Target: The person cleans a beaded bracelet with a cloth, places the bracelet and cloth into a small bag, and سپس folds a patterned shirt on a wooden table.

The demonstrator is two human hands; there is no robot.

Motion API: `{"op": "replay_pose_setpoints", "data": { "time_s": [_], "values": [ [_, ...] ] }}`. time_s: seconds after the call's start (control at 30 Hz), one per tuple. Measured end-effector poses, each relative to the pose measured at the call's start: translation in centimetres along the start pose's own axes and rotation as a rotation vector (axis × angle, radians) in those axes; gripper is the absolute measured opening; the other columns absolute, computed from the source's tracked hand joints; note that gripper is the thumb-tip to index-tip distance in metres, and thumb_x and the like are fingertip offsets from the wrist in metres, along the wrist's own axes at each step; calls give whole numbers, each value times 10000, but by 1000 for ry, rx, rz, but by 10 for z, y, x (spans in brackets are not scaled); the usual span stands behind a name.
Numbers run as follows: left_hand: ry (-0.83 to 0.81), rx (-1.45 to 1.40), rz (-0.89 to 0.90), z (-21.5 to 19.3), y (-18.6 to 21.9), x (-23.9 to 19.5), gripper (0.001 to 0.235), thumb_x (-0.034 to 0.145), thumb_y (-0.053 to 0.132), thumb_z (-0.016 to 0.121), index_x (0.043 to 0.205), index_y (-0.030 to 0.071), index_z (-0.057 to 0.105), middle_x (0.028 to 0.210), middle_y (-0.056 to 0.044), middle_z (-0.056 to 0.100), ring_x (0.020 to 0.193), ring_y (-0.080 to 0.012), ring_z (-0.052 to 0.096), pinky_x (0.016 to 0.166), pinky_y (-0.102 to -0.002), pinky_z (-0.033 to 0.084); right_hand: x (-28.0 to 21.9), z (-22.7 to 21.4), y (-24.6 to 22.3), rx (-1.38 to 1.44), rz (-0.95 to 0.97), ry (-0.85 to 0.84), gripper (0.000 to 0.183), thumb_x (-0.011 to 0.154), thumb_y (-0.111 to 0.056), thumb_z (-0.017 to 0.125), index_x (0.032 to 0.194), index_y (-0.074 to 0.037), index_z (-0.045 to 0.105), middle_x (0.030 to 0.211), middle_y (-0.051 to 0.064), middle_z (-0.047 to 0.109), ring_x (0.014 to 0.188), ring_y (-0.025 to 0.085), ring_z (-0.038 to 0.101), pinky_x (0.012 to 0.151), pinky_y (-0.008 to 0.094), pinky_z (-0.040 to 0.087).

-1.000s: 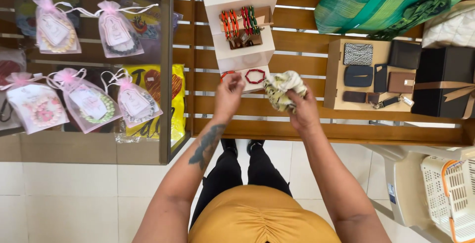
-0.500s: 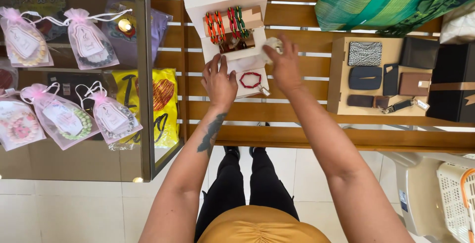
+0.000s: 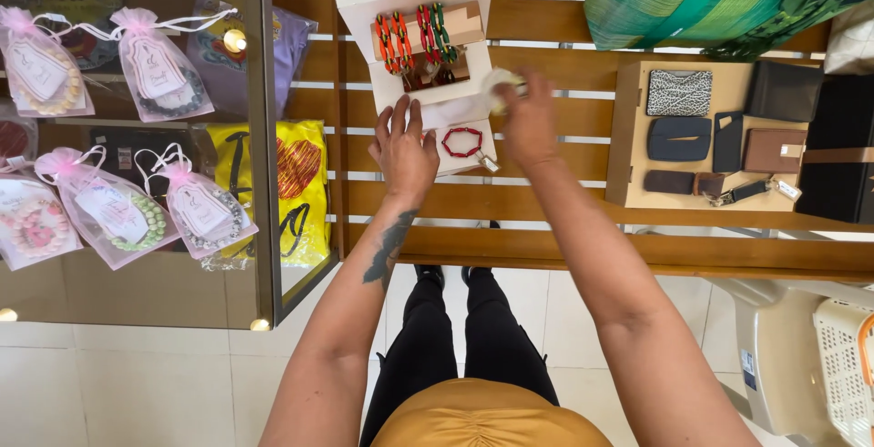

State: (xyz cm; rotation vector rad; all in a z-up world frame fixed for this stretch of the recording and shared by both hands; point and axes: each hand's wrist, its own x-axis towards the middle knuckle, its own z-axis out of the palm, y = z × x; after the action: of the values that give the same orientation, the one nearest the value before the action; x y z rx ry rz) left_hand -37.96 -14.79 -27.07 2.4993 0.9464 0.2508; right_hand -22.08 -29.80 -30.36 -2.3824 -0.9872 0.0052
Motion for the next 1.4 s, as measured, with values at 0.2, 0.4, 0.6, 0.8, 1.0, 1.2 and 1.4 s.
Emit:
{"op": "replay_pose_setpoints", "data": {
  "time_s": [0.2,0.4,0.6,0.8,1.0,1.2,1.4],
  "values": [
    [-1,9,-8,5,-3,1,563,877,202,754,1405,63,615,1512,-83,504,1420,-341,384,1128,-577,293,13,-57,-3,161,313,109,465,825,79,698,1237,-136,718,1359,206,525,1251,413,500,1035,446,500],
    [-14,38,-15,-1,3,0,558,850,205,757,1381,89,628,1523,-73,503,1422,-337,389,1101,-577,291,5,-16,-50,52,-156,-6,579,727,112,705,1237,-158,735,1435,186,530,1282,420,487,1094,466,465],
    [-28,-38,-17,-3,-6,3,564,880,196,741,1414,90,593,1553,-138,441,1422,-347,390,1092,-595,335,-1,-36,16,159,475,-5,430,863,58,677,1250,-128,685,1374,161,552,1274,384,507,1080,453,466],
    [87,-81,-208,17,-32,1,607,901,143,705,1468,42,516,1583,-148,417,1421,-399,378,1112,-596,356,10,-59,-40,366,63,116,550,825,94,661,1341,-86,603,1463,240,486,1354,430,461,1140,452,448],
    [138,-195,-167,11,-48,7,481,906,59,655,1385,43,619,1482,-138,574,1319,-385,531,1106,-473,438,-6,5,-53,59,-30,-86,554,793,88,630,1323,-72,608,1456,241,511,1287,477,449,1130,540,394],
    [177,-571,-104,19,-79,10,333,986,101,611,1296,6,688,1379,-163,666,1238,-343,657,1047,-402,521,-9,-3,-114,302,-168,-294,613,728,132,615,1292,-107,638,1427,213,531,1282,464,459,1115,520,405],
    [-17,-1420,-746,-17,-63,0,583,1070,525,479,1226,-3,673,1050,-75,705,877,-188,646,725,-360,535,11,-4,-157,349,-145,-173,616,697,141,683,1253,-119,644,1427,150,566,1342,399,496,1155,452,441]
  ]
}}
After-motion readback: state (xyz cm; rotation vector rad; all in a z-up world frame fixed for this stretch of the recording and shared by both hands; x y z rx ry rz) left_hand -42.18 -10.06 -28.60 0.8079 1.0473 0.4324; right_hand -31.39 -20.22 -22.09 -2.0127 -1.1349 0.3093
